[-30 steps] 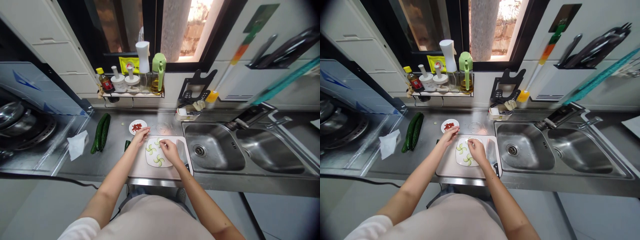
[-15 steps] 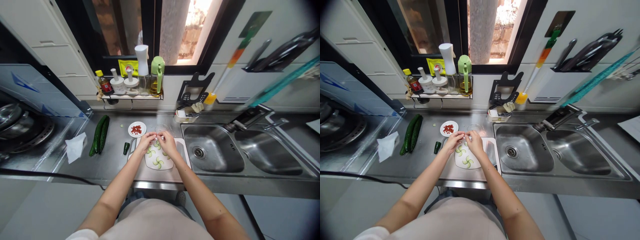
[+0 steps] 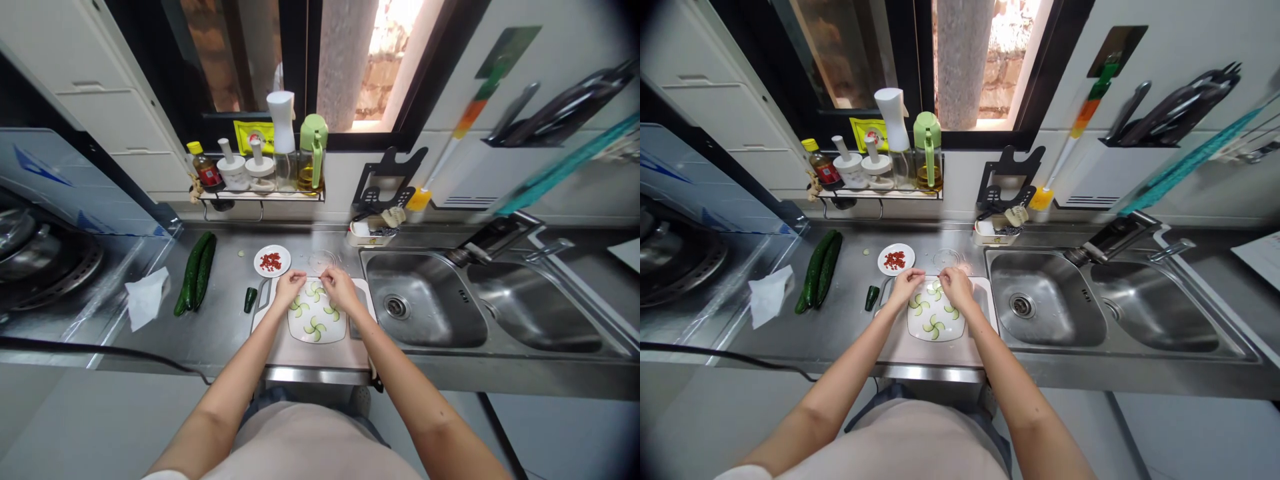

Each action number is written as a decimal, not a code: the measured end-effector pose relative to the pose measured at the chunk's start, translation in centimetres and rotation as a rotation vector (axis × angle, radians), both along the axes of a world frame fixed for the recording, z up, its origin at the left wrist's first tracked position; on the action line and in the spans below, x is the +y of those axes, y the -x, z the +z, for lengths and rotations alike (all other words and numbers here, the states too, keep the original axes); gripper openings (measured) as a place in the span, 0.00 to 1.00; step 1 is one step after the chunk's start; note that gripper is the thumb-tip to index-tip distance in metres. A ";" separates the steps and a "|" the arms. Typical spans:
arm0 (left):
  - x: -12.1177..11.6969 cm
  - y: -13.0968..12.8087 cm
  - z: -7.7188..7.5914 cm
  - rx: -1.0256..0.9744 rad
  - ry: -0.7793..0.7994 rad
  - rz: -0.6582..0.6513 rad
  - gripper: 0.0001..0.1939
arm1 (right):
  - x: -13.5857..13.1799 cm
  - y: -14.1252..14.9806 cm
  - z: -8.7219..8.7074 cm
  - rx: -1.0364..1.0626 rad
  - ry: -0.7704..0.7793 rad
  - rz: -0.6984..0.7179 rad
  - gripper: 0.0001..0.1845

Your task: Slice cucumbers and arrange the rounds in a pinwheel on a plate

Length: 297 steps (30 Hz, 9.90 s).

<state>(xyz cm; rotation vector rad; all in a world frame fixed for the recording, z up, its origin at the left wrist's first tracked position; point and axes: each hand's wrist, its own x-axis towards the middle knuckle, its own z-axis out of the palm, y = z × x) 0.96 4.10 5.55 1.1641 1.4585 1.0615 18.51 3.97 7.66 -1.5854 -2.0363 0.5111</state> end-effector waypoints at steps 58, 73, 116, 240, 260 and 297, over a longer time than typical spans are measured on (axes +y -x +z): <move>0.8 -2.8 -1.4 0.970 0.098 -0.304 0.08 | 0.8 0.9 -2.9 -0.407 0.243 0.040 0.11; 0.7 -3.2 -1.3 0.985 0.133 -0.326 0.05 | 0.6 1.8 -3.4 -0.460 0.264 0.060 0.13; 2.4 8.9 -0.7 0.919 0.297 0.080 0.10 | -9.7 -0.5 -0.6 0.304 0.153 -0.142 0.16; -3.7 -6.8 -2.2 0.643 0.099 -0.382 0.04 | -6.1 -3.6 -4.6 -0.309 0.200 -0.039 0.10; -3.5 -7.4 -1.7 0.816 0.123 -0.470 0.07 | -5.9 -2.7 -4.6 -0.481 0.207 -0.057 0.13; -3.8 -7.4 -1.9 0.813 0.054 -0.436 0.09 | -5.9 -3.0 -3.8 -0.421 0.207 -0.144 0.10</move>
